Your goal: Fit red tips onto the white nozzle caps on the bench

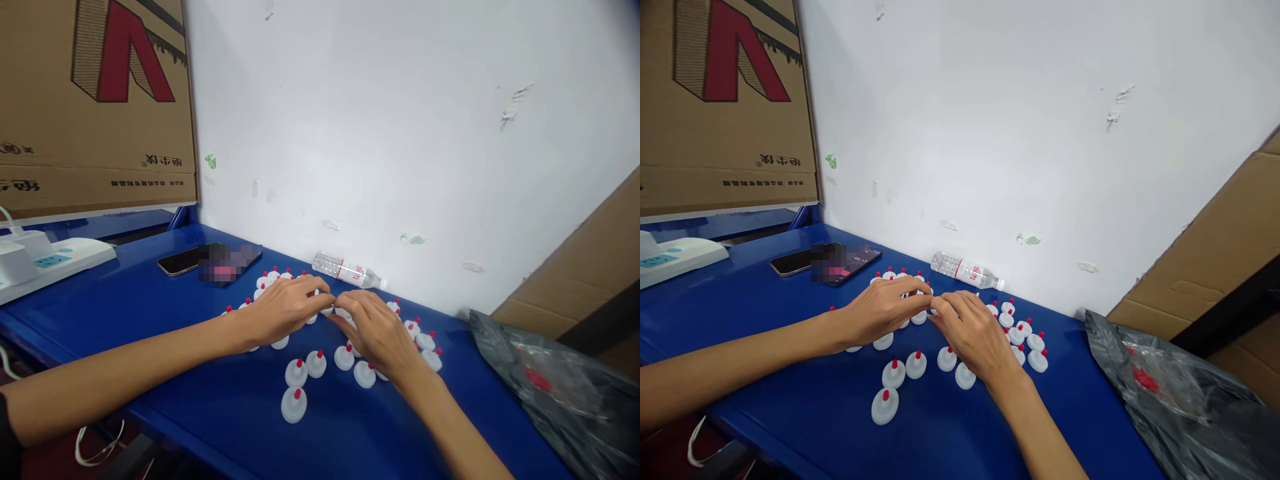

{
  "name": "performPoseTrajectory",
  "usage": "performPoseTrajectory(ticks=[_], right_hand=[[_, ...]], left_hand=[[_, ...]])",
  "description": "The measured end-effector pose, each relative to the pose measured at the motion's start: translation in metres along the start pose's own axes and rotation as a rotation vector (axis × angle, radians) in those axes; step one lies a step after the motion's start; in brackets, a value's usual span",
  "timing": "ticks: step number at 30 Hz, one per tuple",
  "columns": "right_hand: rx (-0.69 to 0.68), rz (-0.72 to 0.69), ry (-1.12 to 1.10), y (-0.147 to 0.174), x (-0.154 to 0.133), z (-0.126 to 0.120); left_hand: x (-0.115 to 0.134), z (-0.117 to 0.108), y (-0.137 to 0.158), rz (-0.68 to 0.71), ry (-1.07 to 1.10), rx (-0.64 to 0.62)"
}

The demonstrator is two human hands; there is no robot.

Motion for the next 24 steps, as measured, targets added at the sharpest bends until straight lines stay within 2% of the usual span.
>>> performPoseTrajectory(ticks=[8, 15, 24], right_hand=[[0.035, -0.02, 0.013, 0.0, -0.002, -0.006], [0.071, 0.014, 0.006, 0.007, 0.001, -0.006], [0.022, 0.081, -0.064, 0.014, 0.003, 0.003]], left_hand=[[-0.006, 0.002, 0.0, -0.046, 0.13, -0.001], [-0.006, -0.002, 0.001, -0.065, 0.178, 0.09], [-0.001, -0.012, 0.001, -0.041, 0.176, 0.153]])
Point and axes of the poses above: each hand's wrist, its own y-axis away from the middle knuckle, its own z-axis out of the palm, x = y × z, the point moved 10 cm from there along -y, towards the middle knuckle, and after that the axes turned 3 degrees about -x, right-handed, at the moved point
